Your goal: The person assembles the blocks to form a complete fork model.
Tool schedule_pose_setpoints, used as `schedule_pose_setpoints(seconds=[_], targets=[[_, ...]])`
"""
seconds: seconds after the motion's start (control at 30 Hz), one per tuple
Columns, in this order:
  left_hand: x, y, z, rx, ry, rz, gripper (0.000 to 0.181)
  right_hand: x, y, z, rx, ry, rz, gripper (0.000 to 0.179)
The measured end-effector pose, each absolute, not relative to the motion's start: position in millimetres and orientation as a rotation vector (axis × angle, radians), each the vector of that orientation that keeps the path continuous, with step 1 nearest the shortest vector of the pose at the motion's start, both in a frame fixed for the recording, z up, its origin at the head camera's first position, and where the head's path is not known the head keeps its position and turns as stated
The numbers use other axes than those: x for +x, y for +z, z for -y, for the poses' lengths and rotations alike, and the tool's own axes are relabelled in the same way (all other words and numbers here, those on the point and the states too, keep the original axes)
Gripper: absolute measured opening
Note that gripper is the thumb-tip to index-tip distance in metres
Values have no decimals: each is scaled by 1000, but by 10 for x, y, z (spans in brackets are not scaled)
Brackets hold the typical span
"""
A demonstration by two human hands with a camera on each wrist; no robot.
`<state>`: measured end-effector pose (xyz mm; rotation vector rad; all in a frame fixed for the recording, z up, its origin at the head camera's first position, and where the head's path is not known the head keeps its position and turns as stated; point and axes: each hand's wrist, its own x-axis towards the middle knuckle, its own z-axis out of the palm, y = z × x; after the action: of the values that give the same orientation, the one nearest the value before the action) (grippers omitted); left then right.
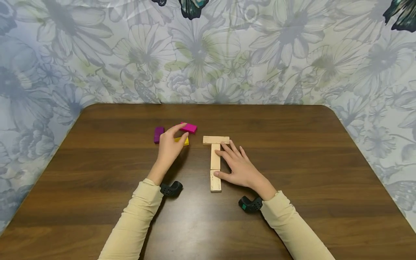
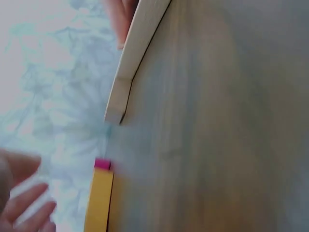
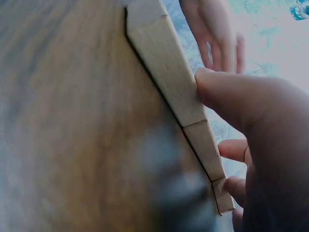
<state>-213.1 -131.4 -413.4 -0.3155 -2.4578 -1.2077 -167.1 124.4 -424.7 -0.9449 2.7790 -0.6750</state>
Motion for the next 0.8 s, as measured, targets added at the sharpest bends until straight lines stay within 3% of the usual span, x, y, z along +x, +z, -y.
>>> schedule_pose_setpoints(seconds=[0.27, 0.5, 0.8], targets=[[-1844, -4162, 1527, -24, -1163, 2647, 56, -1665, -4254, -1237, -927, -702, -2760, 72], [-1922, -4253, 1358, 37, -915, 2797, 85, -1669, -4253, -1248, -927, -688, -2769, 73], [-2039, -4308, 1242, 133, -713, 2814, 79, -1658, -4260, -1242, -932, -681, -2771, 72]])
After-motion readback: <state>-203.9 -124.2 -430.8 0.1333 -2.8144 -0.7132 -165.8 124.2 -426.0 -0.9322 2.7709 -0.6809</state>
